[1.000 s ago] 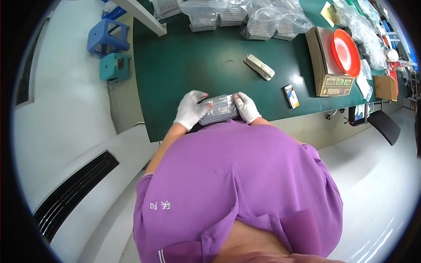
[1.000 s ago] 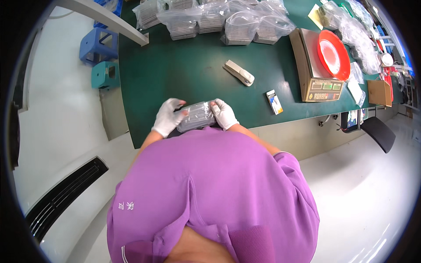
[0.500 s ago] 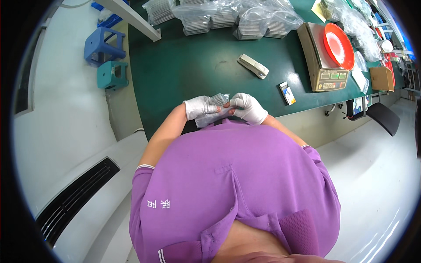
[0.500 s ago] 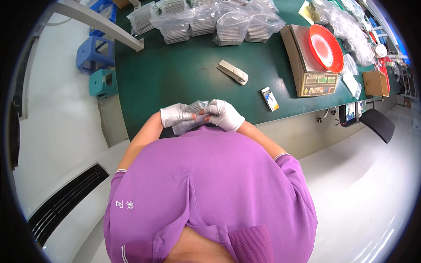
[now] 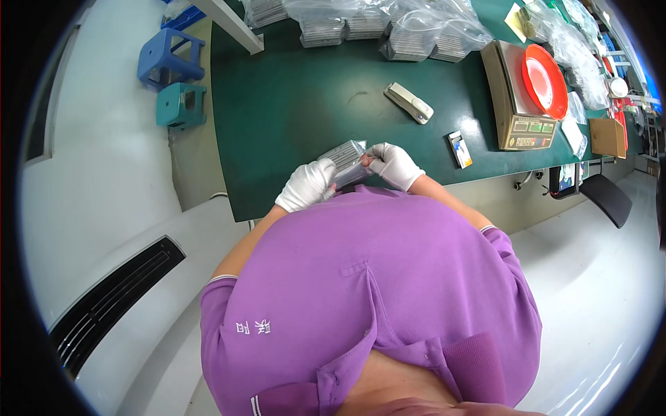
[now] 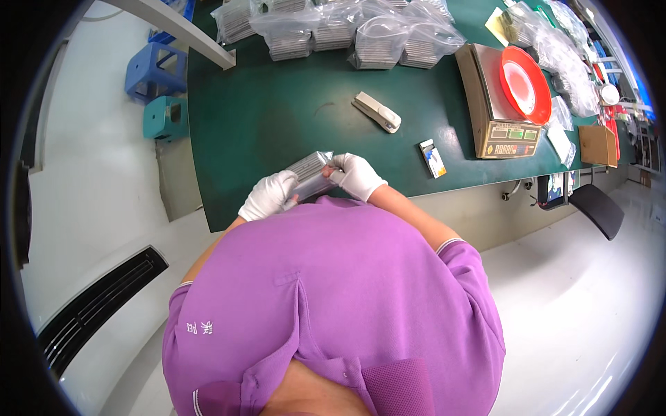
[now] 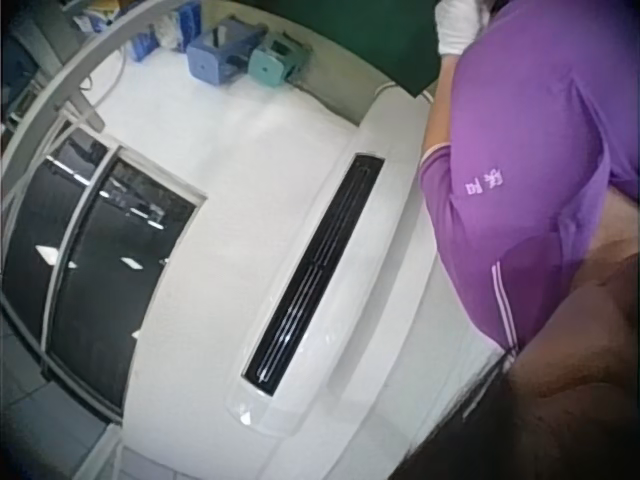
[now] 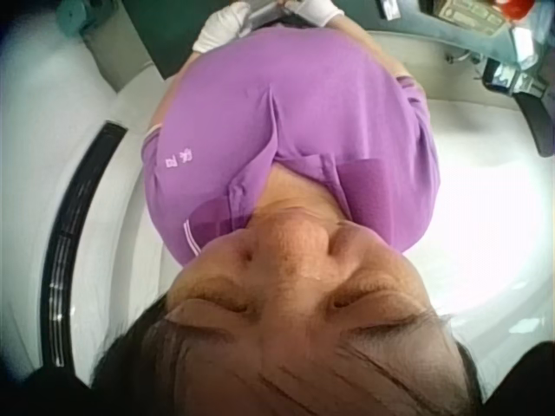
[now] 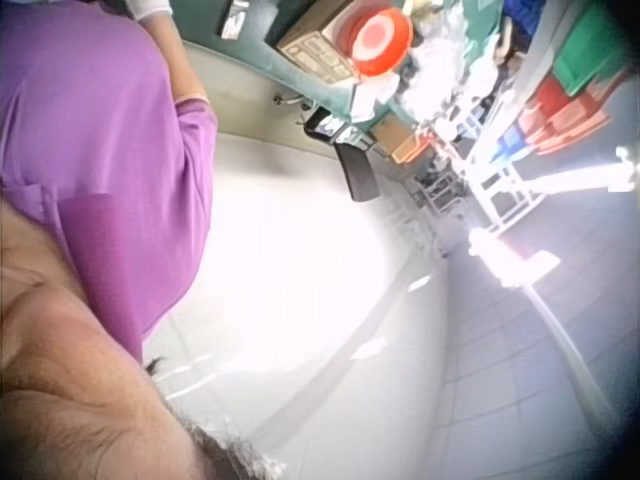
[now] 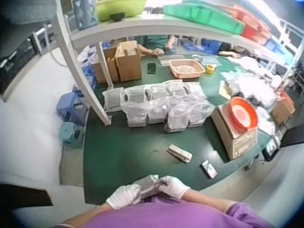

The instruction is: The person organizes and packages small metal components into plastic bags by hand at a workstation.

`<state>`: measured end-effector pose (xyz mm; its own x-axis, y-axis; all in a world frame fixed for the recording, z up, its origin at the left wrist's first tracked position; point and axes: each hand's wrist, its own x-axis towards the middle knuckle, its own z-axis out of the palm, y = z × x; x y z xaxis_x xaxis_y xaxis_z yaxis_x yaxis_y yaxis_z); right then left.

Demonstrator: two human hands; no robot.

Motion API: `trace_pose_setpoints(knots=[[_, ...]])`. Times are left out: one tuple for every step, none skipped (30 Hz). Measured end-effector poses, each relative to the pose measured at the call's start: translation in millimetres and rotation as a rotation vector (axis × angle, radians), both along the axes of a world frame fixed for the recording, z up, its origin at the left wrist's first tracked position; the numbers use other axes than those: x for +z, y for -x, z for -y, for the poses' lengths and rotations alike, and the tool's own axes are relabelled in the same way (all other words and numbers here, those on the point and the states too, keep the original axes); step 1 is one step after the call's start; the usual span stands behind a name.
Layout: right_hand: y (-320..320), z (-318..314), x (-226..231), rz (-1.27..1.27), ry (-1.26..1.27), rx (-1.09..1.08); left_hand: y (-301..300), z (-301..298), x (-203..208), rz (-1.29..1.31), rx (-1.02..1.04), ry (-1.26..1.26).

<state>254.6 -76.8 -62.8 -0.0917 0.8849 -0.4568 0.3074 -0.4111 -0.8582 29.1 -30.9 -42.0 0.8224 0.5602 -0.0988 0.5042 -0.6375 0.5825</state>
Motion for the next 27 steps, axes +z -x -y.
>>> trace_pose_setpoints(knots=[[-3, -4, 2, -0.018, 0.052, 0.033, 1, 1, 0, 0.0, 0.004, 0.002], [-6, -8, 8, -0.018, 0.054, 0.036, 2, 3, 2, -0.062, 0.02, -0.021], [-10, -11, 15, 0.053, 0.016, 0.123, 3, 4, 3, -0.125, 0.036, -0.043], [-15, -14, 19, 0.127, -0.023, 0.207, 3, 3, 7, -0.123, 0.033, -0.044], [-20, -16, 17, 0.151, -0.01, 0.208, 3, 0, 11, -0.136, 0.071, 0.109], [-23, -16, 15, 0.153, -0.011, 0.204, 4, -2, 14, -0.149, 0.108, 0.261], [-25, -16, 13, 0.155, -0.109, 0.233, 8, -1, 9, -0.116, 0.171, 0.367], [-28, -15, 10, 0.157, -0.208, 0.261, 11, -1, 5, -0.117, 0.168, 0.363], [-31, -15, 6, 0.158, -0.211, 0.256, 14, 0, 2, 0.007, 0.295, 0.486], [-33, -15, 1, 0.124, -0.151, 0.271, 17, -2, -3, 0.133, 0.419, 0.606], [-35, -15, -1, 0.09, -0.092, 0.284, 17, -7, -7, 0.132, 0.425, 0.7], [-36, -15, -2, 0.094, -0.098, 0.275, 15, -11, -10, 0.132, 0.416, 0.695], [-33, -13, -1, 0.08, -0.07, 0.246, 9, -15, -8, 0.104, 0.392, 0.726], [-32, -13, -1, 0.066, -0.043, 0.216, 2, -19, -4, 0.075, 0.366, 0.756], [-32, -14, -2, 0.074, -0.078, 0.243, -8, -21, 1, 0.077, 0.358, 0.753], [-33, -15, -2, 0.077, -0.082, 0.237, -20, -23, 8, -0.013, 0.312, 0.762], [-35, -17, -2, 0.097, -0.086, 0.251, -28, -25, 11, -0.102, 0.265, 0.769], [-36, -19, -2, 0.116, -0.09, 0.266, -31, -28, 10, -0.101, 0.259, 0.764], [-37, -20, 0, 0.121, -0.092, 0.263, -34, -29, 7, -0.125, 0.252, 0.757], [-38, -23, 2, 0.142, -0.107, 0.288, -36, -29, 1, -0.148, 0.247, 0.749], [-38, -25, 4, 0.163, -0.122, 0.314, -35, -27, -11, -0.085, 0.231, 0.716], [-39, -27, 5, 0.168, -0.122, 0.309, -40, -29, -6, -0.083, 0.224, 0.715], [-39, -29, 5, 0.17, -0.115, 0.311, -46, -29, 2, -0.129, 0.226, 0.681], [-40, -31, 6, 0.171, -0.108, 0.314, -50, -30, 7, -0.175, 0.228, 0.646], [-40, -32, 6, 0.173, -0.11, 0.315, -50, -30, 5, -0.173, 0.228, 0.644], [-40, -33, 4, 0.171, -0.139, 0.316, -49, -30, 1, -0.183, 0.218, 0.662], [-41, -34, 4, 0.17, -0.167, 0.316, -48, -31, -1, -0.194, 0.208, 0.681]])
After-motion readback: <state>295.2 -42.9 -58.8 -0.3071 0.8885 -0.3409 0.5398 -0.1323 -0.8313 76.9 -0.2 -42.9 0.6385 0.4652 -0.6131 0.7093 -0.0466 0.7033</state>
